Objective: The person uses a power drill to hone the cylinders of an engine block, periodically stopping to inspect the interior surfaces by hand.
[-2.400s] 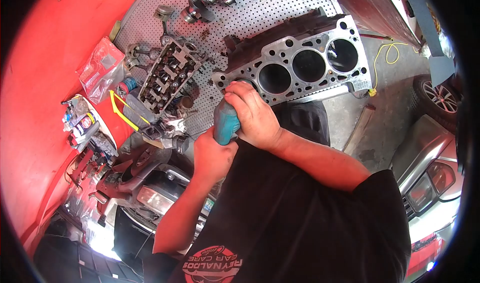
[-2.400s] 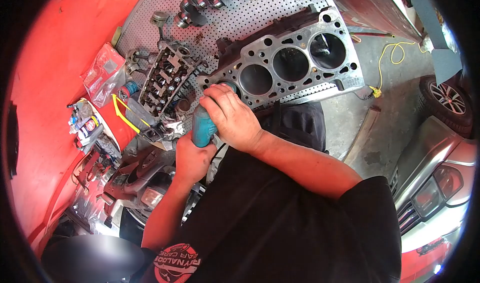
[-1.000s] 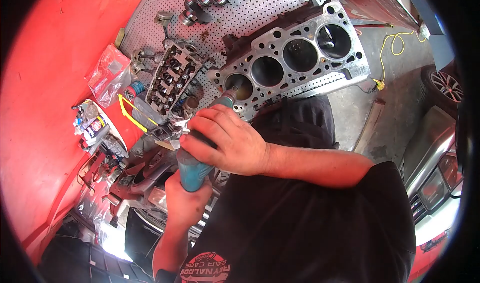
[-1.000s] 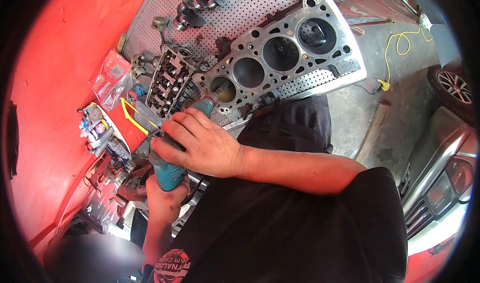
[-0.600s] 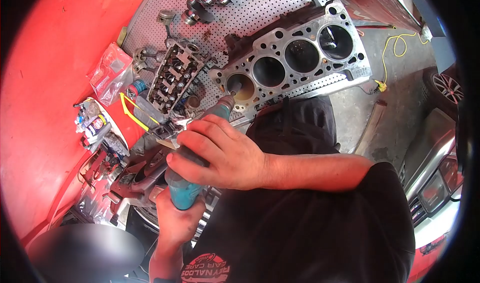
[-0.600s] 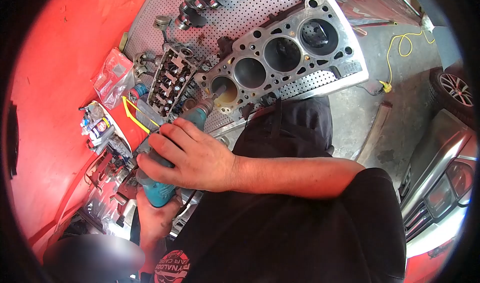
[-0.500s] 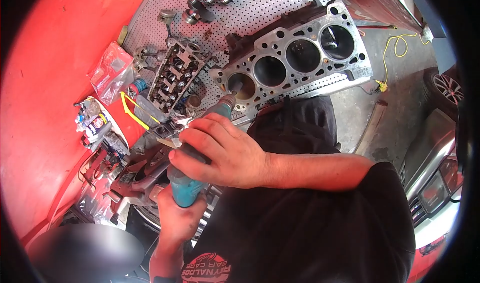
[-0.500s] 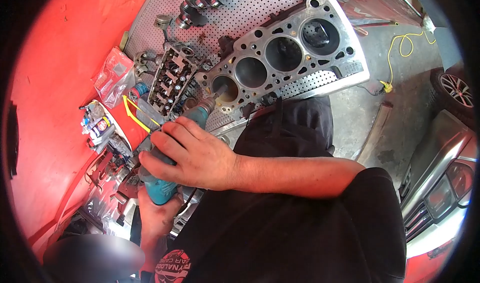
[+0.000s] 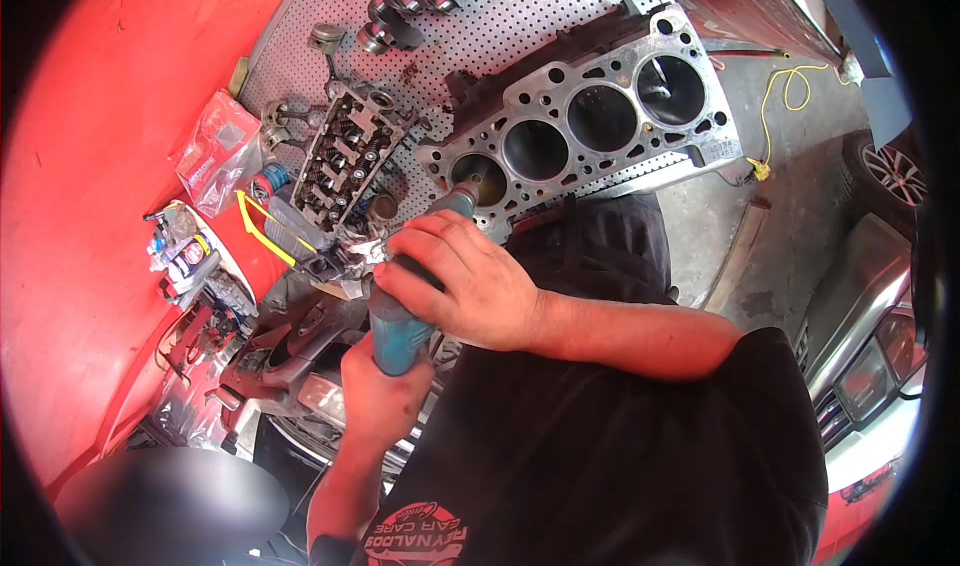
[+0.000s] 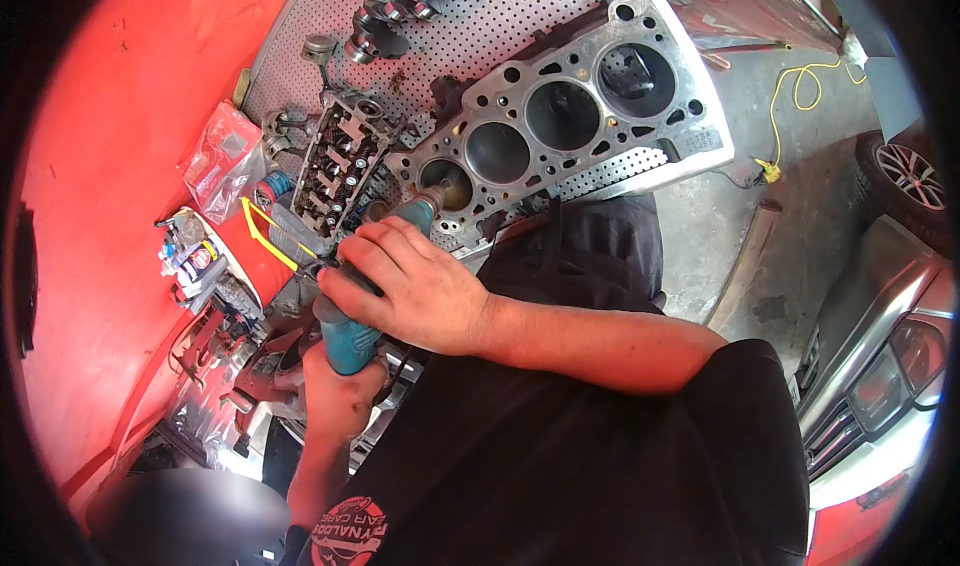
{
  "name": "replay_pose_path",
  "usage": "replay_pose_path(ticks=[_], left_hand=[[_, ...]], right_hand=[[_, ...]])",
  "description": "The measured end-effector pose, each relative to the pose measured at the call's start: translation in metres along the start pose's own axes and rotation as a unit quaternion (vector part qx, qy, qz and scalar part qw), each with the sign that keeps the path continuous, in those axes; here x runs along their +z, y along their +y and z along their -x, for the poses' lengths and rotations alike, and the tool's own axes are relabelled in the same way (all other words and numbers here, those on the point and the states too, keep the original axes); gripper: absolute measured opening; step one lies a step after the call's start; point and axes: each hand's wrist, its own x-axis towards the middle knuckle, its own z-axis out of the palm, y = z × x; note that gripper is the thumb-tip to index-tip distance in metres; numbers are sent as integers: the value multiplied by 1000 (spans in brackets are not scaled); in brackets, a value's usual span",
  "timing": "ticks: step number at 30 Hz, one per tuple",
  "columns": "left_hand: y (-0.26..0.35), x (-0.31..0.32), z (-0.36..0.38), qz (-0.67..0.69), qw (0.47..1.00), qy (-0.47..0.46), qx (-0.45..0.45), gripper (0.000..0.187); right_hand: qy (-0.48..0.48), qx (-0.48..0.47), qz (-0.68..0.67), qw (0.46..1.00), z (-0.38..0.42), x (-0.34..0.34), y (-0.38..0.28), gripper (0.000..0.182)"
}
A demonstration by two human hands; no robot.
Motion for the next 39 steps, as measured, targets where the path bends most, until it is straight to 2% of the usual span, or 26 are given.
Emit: replay_pose_path(ticks=[7,10,13,19,28,31,39], left_hand=[[-15,9,-14,-17,999,7,38,17],[-7,9,-10,-24,999,10,26,16],[2,1,3,-22,999,15,-25,15],[1,-22,24,3,1000,-9,3,14],[10,-25,37,24,1000,19,6,19],[2,-29,36,15,999,15,25,18],[8,-30,28,-27,1000,-2,6,19]], right_hand=[[5,9,-27,1000,2,-1,10,53],[12,3,-14,1000,1,-2,8,53],[4,-1,-11,1000,-1,-4,-2,50],[25,-30,-13,999,-16,-3,-21,49],[29,-30,-15,999,-23,-9,-35,54],[27,-29,-17,999,-25,-8,-36,54],[31,-29,-15,999,-25,-8,-29,52]])
